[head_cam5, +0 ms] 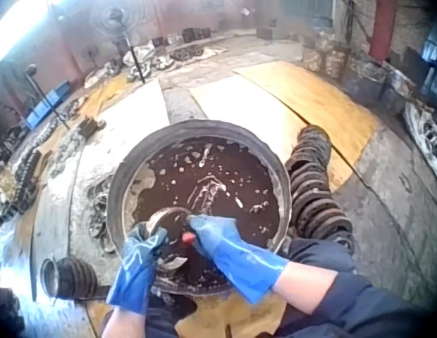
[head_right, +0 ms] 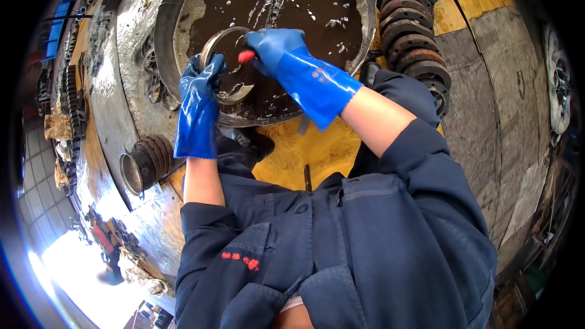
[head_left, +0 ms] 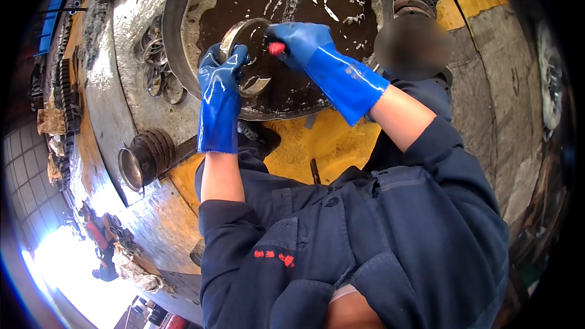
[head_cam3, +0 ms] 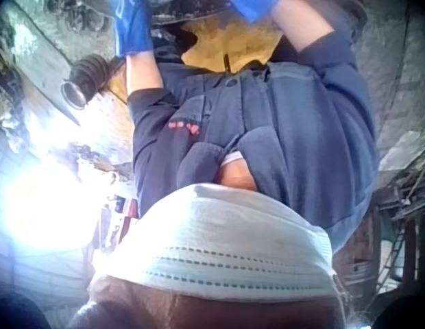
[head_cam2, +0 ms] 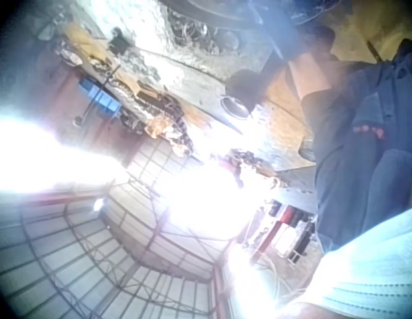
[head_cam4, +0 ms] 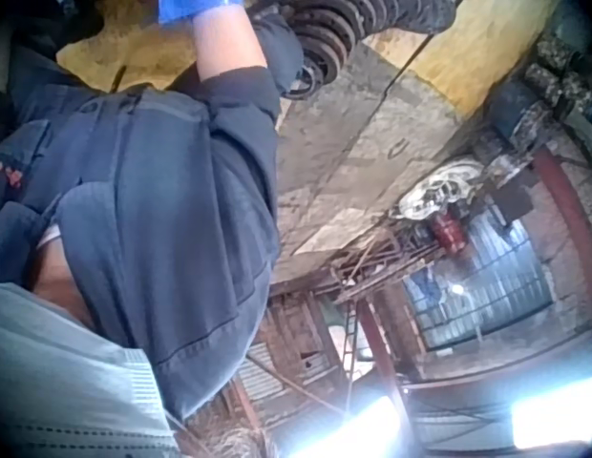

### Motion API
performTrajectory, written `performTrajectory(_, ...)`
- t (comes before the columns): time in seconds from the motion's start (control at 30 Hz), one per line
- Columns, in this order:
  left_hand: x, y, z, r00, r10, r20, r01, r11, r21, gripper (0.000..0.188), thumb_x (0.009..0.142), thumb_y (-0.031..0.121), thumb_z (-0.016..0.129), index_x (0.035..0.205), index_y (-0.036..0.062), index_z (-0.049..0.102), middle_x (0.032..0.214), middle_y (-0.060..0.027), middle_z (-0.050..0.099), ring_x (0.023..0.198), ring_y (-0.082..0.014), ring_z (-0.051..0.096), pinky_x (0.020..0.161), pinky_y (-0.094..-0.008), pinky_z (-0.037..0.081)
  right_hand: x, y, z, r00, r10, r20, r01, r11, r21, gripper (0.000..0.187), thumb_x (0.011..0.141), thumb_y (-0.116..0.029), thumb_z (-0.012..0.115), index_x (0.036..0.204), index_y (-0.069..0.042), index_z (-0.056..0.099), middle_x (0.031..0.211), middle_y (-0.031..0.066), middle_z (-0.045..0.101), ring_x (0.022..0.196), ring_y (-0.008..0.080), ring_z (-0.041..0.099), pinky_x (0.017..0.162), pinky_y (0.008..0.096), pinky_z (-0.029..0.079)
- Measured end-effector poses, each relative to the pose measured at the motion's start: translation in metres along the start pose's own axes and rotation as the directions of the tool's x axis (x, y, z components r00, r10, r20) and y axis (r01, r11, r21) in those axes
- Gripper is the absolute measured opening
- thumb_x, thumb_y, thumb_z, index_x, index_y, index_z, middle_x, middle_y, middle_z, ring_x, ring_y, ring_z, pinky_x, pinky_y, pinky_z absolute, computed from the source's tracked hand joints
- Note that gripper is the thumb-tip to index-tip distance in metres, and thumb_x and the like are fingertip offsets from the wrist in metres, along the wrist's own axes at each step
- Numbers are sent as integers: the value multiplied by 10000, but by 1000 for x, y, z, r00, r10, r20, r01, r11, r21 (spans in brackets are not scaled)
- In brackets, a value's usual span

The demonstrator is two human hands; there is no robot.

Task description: The person scrubs metal rings with a brush inside a bucket of dark liquid, then places the cleaned rings on a nearby metal surface. The person repeats this process for multiple rings throughout the clip.

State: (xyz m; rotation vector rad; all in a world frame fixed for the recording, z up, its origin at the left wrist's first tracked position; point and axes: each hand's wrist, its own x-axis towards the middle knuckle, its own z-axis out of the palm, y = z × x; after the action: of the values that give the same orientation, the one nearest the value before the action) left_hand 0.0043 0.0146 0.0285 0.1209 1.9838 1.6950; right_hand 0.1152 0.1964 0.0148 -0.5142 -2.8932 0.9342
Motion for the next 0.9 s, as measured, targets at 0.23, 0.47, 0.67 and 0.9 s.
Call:
performTrajectory(0.23, 1, 1, -1, 1000, 9, 12, -9, 998, -65, 309, 871, 84, 871, 1134, 35, 716, 842, -40, 739, 632, -101, 634, 551, -228, 442, 3, 10, 14, 821, 265, 506, -528, 689, 496, 404, 932, -407, 720, 1138, -65, 777, 1018, 145, 776, 925, 243, 735, 868, 379, 553)
performTrajectory(0.47, 7, -10, -6, 999, 32, -8, -32, 997, -67, 296, 886, 90, 857, 1141, 36, 716, 865, -37, 744, 651, -93, 627, 589, -223, 453, -7, 2, 2, 900, 113, 422, -433, 342, 834, 342, 899, -359, 793, 1019, -39, 786, 896, 50, 733, 809, 141, 645, 781, 329, 523)
performTrajectory(0.67, 3, -1, -4, 1000, -13, -28, 13, 1000, 0, 293, 878, 153, 873, 1113, 86, 712, 828, -50, 744, 572, -75, 541, 523, -232, 374, 4, 13, -7, 940, -157, -304, 228, 950, 214, 250, 934, -277, 766, 1171, -202, 750, 1060, 84, 780, 1005, 302, 756, 851, 405, 609)
performTrajectory(0.9, 6, -2, -2, 1000, 19, 19, -18, 998, -64, 291, 879, 115, 867, 1121, 62, 713, 840, -40, 748, 604, -77, 586, 537, -218, 404, 2, 17, 13, 965, 225, 137, -256, 923, 287, 357, 951, -386, 724, 1244, -184, 742, 1158, 131, 771, 1084, 340, 734, 964, 428, 565)
